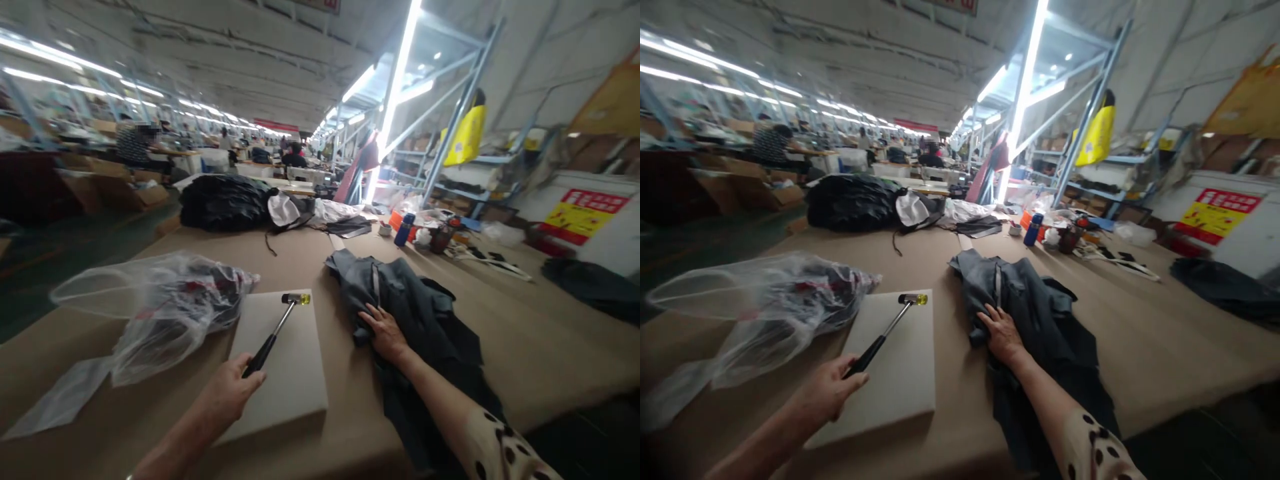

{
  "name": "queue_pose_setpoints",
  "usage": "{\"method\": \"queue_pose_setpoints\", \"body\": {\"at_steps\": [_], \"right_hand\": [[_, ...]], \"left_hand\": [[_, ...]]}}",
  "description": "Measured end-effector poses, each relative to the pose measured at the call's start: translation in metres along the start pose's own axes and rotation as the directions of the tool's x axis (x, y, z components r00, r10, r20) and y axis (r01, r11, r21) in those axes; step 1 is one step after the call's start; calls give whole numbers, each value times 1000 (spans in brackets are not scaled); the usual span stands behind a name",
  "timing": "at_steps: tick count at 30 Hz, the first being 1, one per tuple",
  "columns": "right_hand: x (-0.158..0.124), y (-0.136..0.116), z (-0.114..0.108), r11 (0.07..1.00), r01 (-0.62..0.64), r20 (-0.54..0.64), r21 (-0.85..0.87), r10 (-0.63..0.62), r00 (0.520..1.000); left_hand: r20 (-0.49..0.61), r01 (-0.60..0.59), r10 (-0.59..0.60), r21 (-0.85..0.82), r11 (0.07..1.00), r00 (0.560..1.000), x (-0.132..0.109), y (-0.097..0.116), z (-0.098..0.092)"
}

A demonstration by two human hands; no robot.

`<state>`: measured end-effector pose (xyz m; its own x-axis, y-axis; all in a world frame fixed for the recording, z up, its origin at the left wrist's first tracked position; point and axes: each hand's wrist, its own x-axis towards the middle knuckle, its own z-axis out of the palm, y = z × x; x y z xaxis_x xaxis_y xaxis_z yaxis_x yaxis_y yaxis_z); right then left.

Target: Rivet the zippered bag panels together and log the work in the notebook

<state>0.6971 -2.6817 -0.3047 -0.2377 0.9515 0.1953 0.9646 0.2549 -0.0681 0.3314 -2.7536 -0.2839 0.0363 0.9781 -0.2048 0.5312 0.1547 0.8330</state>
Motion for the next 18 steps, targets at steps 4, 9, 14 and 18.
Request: {"method": "queue_pose_setpoints", "body": {"at_steps": [4,9,14,18], "right_hand": [[0,1,-2,998,-13,-5,55,13,1000],[-2,-6,-4,989,4,-10,149,-2,1000],[-1,-4,-38,951,88,-42,298,-79,996],[-1,35,-88,941,41,-154,335,12,988]], "left_hand": [[137,-4,15,-80,997,990,-2,35,65],[122,-82,89,-60,995,989,-2,62,121],[63,-229,225,81,970,972,-3,54,109],[-210,-218,386,550,806,899,14,4,67]]}}
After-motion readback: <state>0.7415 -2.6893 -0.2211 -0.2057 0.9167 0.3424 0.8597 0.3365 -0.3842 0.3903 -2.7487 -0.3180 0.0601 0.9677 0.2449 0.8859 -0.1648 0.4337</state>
